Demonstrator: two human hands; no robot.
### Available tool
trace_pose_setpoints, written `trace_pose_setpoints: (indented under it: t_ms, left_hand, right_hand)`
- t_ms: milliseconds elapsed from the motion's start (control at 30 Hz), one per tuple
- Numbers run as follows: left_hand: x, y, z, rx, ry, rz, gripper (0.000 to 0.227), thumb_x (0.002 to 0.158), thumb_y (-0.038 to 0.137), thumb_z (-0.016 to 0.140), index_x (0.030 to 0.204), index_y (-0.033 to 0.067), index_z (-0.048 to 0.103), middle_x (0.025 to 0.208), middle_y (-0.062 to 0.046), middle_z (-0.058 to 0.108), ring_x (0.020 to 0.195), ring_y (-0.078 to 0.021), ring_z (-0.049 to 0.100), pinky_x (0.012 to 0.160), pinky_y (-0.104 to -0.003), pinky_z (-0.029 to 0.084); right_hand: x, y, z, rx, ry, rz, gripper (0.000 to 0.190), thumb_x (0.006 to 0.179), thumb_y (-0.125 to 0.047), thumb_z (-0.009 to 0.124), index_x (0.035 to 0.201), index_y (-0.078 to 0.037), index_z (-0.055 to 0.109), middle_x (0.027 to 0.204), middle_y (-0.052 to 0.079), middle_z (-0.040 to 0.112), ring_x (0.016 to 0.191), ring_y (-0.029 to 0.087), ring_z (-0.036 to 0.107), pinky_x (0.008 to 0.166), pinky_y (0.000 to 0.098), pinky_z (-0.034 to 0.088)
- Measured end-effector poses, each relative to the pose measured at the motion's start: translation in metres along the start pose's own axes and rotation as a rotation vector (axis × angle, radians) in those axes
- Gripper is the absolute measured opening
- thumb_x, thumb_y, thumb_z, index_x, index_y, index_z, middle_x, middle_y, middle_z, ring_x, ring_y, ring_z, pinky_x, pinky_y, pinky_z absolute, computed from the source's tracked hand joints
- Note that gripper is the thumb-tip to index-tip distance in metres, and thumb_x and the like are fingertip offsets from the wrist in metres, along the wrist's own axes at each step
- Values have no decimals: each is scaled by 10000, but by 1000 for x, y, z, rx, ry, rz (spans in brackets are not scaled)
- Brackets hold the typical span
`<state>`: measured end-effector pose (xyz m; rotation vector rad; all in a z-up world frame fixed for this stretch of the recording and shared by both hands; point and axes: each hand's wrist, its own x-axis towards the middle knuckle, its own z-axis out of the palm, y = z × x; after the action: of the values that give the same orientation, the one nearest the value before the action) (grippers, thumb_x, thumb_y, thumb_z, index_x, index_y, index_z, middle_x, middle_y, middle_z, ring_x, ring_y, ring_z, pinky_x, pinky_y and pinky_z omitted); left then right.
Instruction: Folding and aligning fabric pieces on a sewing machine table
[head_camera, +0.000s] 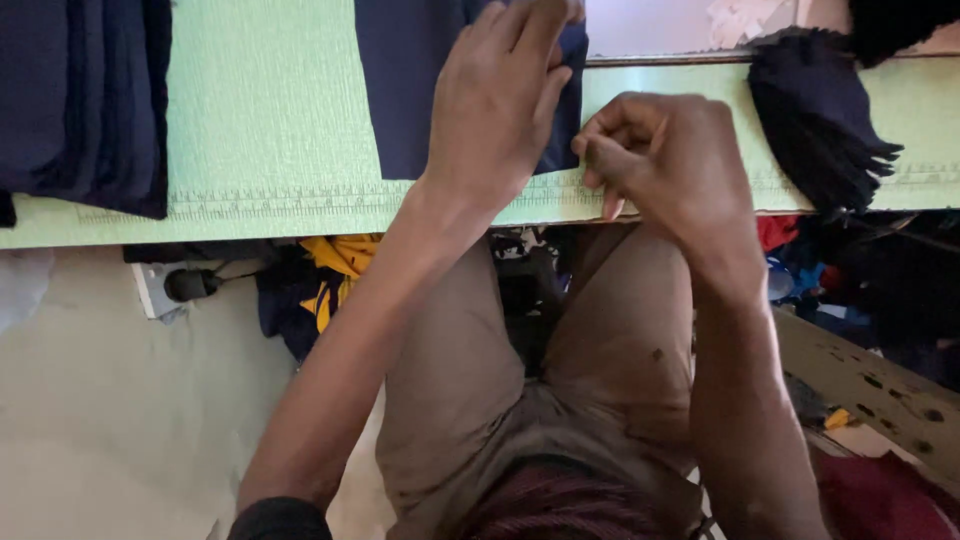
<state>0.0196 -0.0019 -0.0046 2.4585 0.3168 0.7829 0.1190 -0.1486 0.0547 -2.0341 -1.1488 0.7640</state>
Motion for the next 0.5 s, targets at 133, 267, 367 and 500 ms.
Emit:
trace_pose_setpoints:
  t_ms: [133,267,367,500]
  left_hand:
    - [4,0,1,-19,5,-68,472,857,-22,802,1210,111,517,1088,-82,625,913,-343,561,761,-456,433]
    - [3,1,0,-4,-6,-54,474,855,8,812,1222,112,531,1030,-75,603,900,-334,545,751,-457,418]
    - [3,4,0,36,-4,-67,471,854,-2,828,1205,114,536,1056,-69,618,904,-314,549,752,-442,420]
    - [4,9,0,61,46,22,310,849,-74,724,1048,78,541,1142,-152,503,862,-386,548,626,-508,369]
  right_hand:
    - [8,-10,-4,-39,-11,103,170,1015,-34,688,851,-38,730,653,46,707,464,103,652,459,238,517]
    - [8,-5,-3,-41,-17,122,171,976,-22,697,808,-52,693,600,39,667,460,80,638,450,222,473]
    - [10,-8,-1,-134,-2,129,134,944,-50,709,813,-79,715,578,16,687,470,81,667,510,235,510]
    - [11,-4,2,-157,-2,106,99,889,-22,708,806,-71,685,590,30,688,496,94,659,510,271,476]
